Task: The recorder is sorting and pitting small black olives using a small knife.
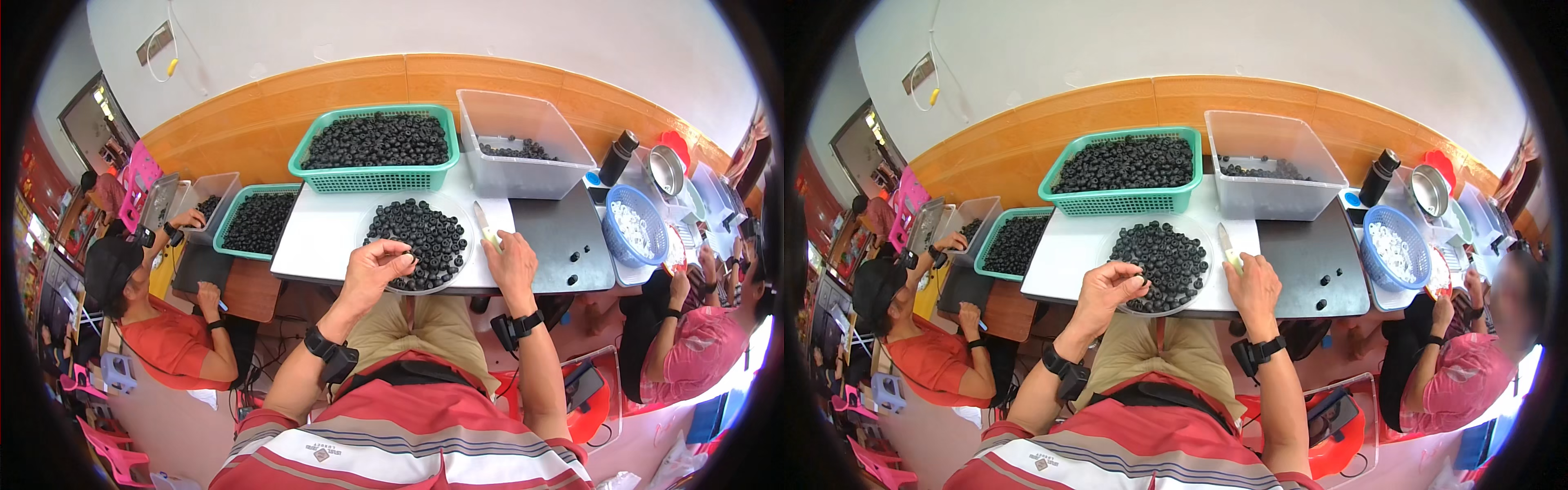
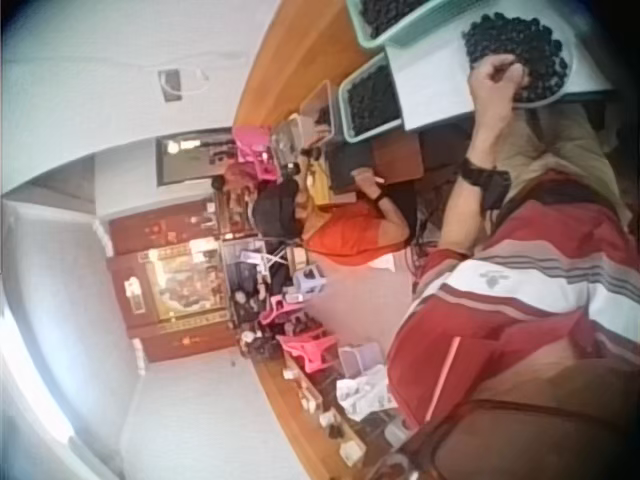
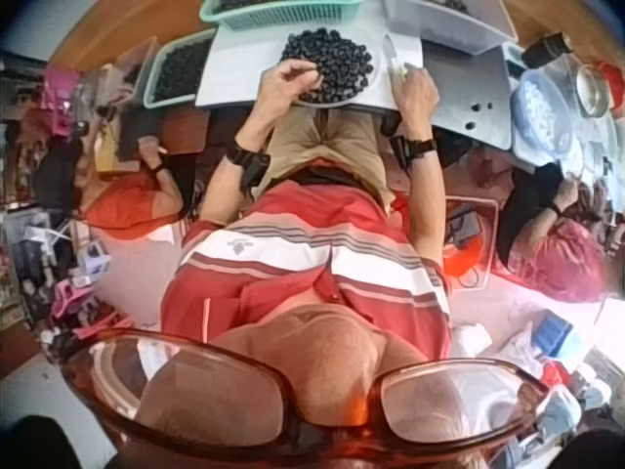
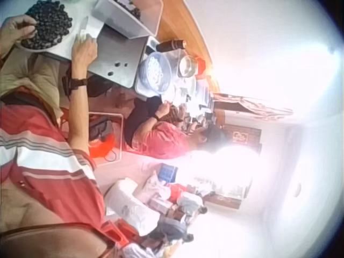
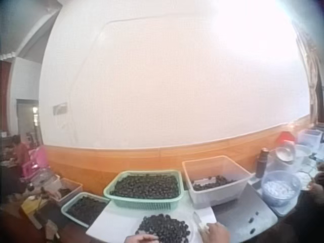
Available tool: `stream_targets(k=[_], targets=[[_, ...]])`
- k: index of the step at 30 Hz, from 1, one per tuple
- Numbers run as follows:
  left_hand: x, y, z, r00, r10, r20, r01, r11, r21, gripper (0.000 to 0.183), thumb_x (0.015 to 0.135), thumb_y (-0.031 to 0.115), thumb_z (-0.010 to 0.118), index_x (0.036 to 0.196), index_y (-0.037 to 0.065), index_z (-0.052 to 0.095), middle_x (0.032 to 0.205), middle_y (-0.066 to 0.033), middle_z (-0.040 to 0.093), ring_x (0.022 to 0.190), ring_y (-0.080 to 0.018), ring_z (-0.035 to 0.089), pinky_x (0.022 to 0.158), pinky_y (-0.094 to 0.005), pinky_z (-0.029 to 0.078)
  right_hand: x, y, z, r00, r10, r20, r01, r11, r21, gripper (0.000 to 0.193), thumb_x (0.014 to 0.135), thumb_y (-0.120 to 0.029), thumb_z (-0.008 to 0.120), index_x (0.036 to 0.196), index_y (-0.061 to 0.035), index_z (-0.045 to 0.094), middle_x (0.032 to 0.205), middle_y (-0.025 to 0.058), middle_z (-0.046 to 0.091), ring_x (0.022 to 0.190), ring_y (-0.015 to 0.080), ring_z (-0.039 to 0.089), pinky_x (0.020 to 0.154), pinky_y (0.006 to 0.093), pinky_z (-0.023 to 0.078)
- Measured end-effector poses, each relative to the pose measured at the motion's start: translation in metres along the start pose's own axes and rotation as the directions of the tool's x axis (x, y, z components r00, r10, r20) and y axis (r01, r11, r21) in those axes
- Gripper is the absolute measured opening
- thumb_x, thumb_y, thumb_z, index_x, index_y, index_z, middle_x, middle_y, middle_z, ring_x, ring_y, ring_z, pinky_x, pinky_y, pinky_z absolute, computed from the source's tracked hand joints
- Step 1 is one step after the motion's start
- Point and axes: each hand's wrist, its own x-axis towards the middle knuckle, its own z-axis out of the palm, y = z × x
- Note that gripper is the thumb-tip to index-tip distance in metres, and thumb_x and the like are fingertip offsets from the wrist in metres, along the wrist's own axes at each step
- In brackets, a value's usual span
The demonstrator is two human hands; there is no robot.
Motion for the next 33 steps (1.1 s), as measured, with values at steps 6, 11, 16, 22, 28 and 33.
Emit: stream_targets(k=[6, 11, 16, 22, 28, 33], targets=[[-0.007, -0.004, 0.007, 0.999, -0.014, -0.038, 0.011, 0.995, -0.099, 0.018, 0.090, 0.006, 0.069, 0.106, -0.002, 0.065, 0.093, -0.0076, 0.068, 0.083, -0.0138, 0.067, 0.077, -0.0265, 0.058, -0.005, 0.003, -0.003, 0.999, -0.028, -0.021, 0.027, 0.999, -0.043, 0.033, 0.083, -0.029, 0.070, 0.105, -0.0043, 0.069, 0.092, 0.0128, 0.066, 0.089, 0.0317, 0.064, 0.077, 0.0438, 0.051], [-0.006, -0.002, 0.004, 0.996, -0.060, -0.064, 0.051, 0.990, -0.135, 0.013, 0.091, 0.006, 0.066, 0.103, 0.001, 0.065, 0.091, -0.0066, 0.067, 0.082, -0.0142, 0.067, 0.078, -0.0281, 0.059, -0.006, 0.001, 0.001, 0.980, -0.166, -0.107, 0.152, 0.980, -0.127, 0.023, 0.086, -0.025, 0.066, 0.094, -0.0040, 0.069, 0.085, 0.0131, 0.064, 0.083, 0.0310, 0.063, 0.071, 0.0434, 0.051], [-0.006, 0.001, 0.007, 0.996, -0.066, -0.052, 0.054, 0.978, -0.201, 0.014, 0.092, 0.006, 0.066, 0.104, 0.001, 0.064, 0.092, -0.0062, 0.067, 0.084, -0.0144, 0.067, 0.079, -0.0285, 0.059, -0.007, 0.003, 0.007, 0.959, -0.247, -0.136, 0.218, 0.956, -0.197, 0.019, 0.089, -0.022, 0.063, 0.085, -0.0036, 0.064, 0.079, 0.0130, 0.062, 0.077, 0.0310, 0.062, 0.066, 0.0421, 0.052], [-0.003, -0.005, 0.007, 0.996, -0.080, -0.050, 0.064, 0.963, -0.263, 0.016, 0.092, 0.006, 0.066, 0.106, 0.000, 0.063, 0.094, -0.0064, 0.066, 0.085, -0.0152, 0.067, 0.080, -0.0289, 0.059, -0.005, 0.003, 0.013, 0.961, -0.266, -0.077, 0.234, 0.929, -0.288, 0.020, 0.091, -0.020, 0.061, 0.081, -0.0031, 0.059, 0.078, 0.0133, 0.060, 0.075, 0.0307, 0.062, 0.063, 0.0404, 0.052], [0.001, -0.006, 0.006, 0.991, -0.110, -0.077, 0.079, 0.941, -0.330, 0.018, 0.092, 0.007, 0.066, 0.108, 0.000, 0.063, 0.095, -0.0065, 0.066, 0.087, -0.0161, 0.068, 0.081, -0.0294, 0.060, 0.004, 0.005, 0.009, 0.967, -0.253, -0.007, 0.243, 0.935, -0.259, 0.019, 0.092, -0.019, 0.060, 0.083, -0.0022, 0.059, 0.082, 0.0152, 0.059, 0.078, 0.0321, 0.062, 0.064, 0.0414, 0.053], [0.005, -0.007, 0.003, 0.991, -0.120, -0.059, 0.081, 0.893, -0.443, 0.017, 0.093, 0.009, 0.065, 0.107, 0.001, 0.063, 0.097, -0.0069, 0.067, 0.088, -0.0167, 0.068, 0.082, -0.0301, 0.060, -0.008, -0.017, -0.010, 0.972, -0.133, -0.194, 0.164, 0.974, 0.157, 0.017, 0.091, -0.012, 0.061, 0.100, 0.0018, 0.064, 0.088, 0.0186, 0.064, 0.076, 0.0345, 0.065, 0.065, 0.0424, 0.052]])
